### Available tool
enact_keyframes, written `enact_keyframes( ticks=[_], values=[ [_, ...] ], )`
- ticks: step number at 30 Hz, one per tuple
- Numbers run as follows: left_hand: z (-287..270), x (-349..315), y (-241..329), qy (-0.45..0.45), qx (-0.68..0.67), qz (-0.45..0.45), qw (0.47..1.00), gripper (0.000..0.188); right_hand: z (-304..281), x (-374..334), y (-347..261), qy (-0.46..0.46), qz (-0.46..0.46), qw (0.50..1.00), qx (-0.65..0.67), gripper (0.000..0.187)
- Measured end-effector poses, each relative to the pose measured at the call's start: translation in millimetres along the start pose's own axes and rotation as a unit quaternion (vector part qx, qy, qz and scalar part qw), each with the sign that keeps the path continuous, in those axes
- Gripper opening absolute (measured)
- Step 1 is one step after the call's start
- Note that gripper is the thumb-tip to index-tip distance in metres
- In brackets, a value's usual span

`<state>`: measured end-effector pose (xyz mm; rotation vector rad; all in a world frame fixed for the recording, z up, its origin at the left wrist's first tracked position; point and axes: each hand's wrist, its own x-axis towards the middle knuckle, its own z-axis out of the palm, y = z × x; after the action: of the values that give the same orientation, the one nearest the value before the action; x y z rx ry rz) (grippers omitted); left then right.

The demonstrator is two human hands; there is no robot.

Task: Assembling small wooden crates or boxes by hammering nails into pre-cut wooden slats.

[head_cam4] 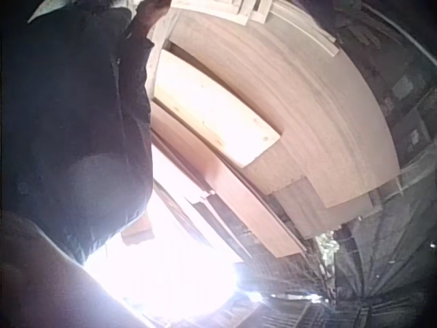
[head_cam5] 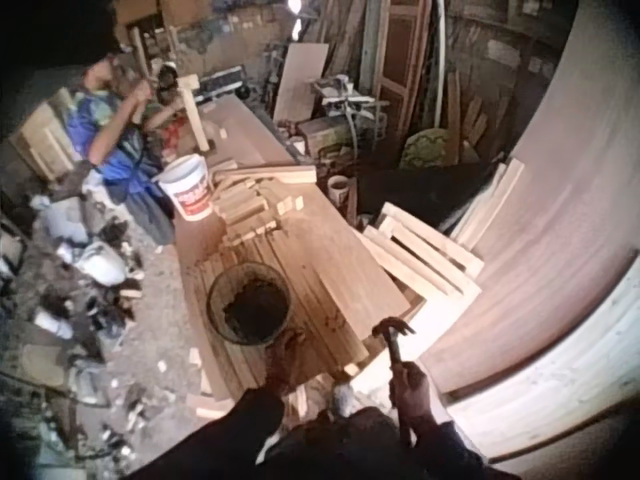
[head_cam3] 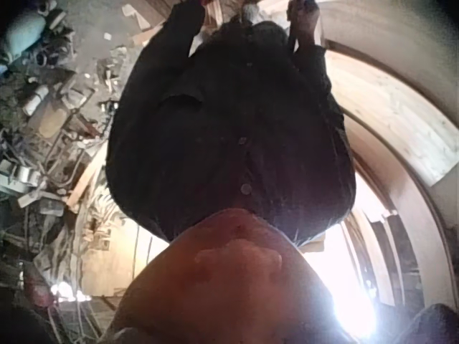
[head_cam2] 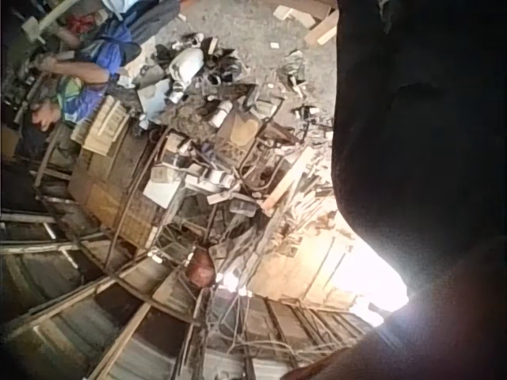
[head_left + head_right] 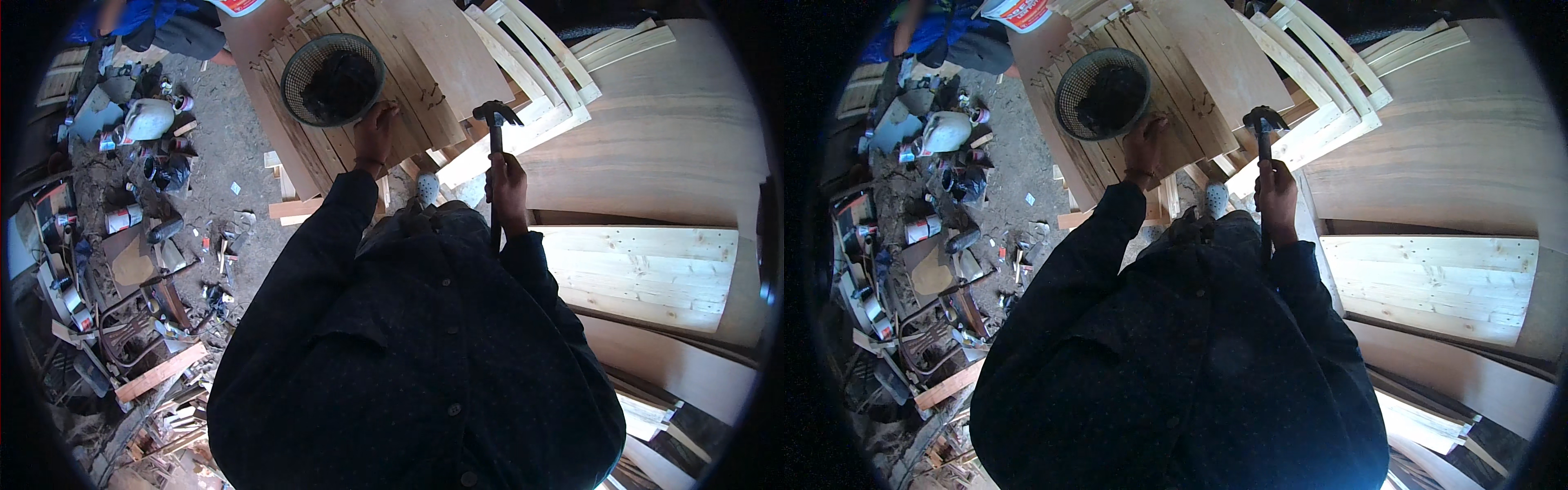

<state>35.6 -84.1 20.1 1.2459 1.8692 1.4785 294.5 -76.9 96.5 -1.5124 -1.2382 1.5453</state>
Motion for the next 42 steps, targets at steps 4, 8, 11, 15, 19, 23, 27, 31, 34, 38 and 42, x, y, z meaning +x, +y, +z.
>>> enact_keyframes(
  ticks=[4, 8, 11, 15, 19, 23, 27, 31, 34, 38, 42],
  values=[
    [3, 2, -9, 0.013, 0.016, 0.073, 0.997, 0.009, 6, -1, 0, -0.014, 0.006, 0.999, -0.038, 0.031],
    [8, 2, -7, 0.016, 0.038, 0.055, 0.998, 0.010, 10, -1, 6, -0.030, -0.001, 0.999, -0.044, 0.029],
    [9, 1, -14, 0.020, 0.011, 0.051, 0.998, 0.011, 17, -4, 4, -0.029, -0.007, 0.997, -0.075, 0.028],
    [11, 1, -16, 0.017, -0.023, 0.041, 0.999, 0.012, 22, -7, 2, -0.033, -0.041, 0.992, -0.118, 0.027],
    [14, 3, -7, 0.016, -0.016, 0.056, 0.998, 0.012, 24, -4, 5, -0.036, -0.035, 0.988, -0.146, 0.026],
    [13, 5, -25, 0.017, 0.028, 0.067, 0.997, 0.011, 33, -3, 4, -0.048, -0.055, 0.979, -0.191, 0.024],
    [14, 6, -17, -0.019, 0.071, 0.101, 0.992, 0.011, 44, -6, -14, -0.039, -0.158, 0.959, -0.233, 0.020],
    [11, 6, -12, -0.016, 0.097, 0.140, 0.985, 0.012, 60, 3, -15, -0.052, -0.280, 0.934, -0.217, 0.016],
    [8, -4, -15, -0.021, 0.151, 0.131, 0.980, 0.014, 68, 19, -2, -0.110, -0.290, 0.892, -0.329, 0.019],
    [10, -2, -5, -0.009, 0.138, 0.127, 0.982, 0.015, 69, 4, -5, -0.078, -0.311, 0.901, -0.292, 0.019],
    [4, -3, -12, -0.040, 0.134, 0.080, 0.987, 0.017, 69, 14, -1, -0.107, -0.263, 0.870, -0.404, 0.020]
  ],
)
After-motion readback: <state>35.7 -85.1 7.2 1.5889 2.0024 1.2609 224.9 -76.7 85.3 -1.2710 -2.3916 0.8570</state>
